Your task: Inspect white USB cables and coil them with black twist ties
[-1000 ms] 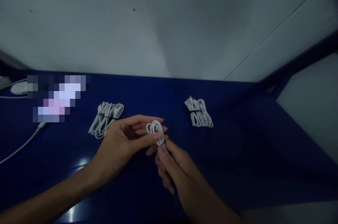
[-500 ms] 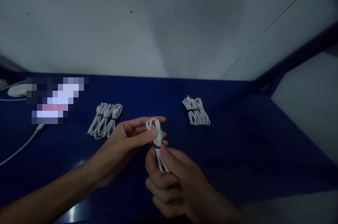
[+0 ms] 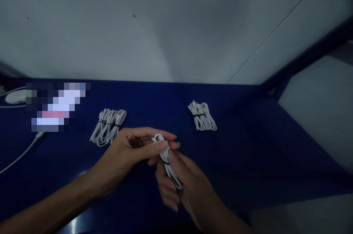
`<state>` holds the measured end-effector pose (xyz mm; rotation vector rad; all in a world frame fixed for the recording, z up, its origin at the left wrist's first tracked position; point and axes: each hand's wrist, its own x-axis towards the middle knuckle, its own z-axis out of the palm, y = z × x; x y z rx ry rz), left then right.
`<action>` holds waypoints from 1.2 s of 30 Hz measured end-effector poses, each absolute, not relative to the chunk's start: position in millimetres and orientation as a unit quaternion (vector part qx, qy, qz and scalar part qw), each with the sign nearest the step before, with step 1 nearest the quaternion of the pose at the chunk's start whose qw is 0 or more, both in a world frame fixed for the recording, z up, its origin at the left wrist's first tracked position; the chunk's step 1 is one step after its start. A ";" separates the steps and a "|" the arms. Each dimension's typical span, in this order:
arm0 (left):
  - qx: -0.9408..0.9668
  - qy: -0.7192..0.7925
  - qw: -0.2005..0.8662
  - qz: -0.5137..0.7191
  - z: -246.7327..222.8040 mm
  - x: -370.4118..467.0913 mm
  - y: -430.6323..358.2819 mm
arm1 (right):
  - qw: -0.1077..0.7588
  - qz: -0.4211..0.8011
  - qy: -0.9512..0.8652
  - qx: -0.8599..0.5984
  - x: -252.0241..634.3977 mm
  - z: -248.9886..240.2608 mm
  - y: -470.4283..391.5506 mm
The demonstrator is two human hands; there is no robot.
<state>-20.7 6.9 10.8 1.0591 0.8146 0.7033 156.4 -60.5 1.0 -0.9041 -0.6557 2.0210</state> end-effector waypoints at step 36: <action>0.482 0.359 0.721 0.345 6.0 -16.6 -1.5 | 0.364 0.553 -0.509 -0.550 181.8 19.6 -70.9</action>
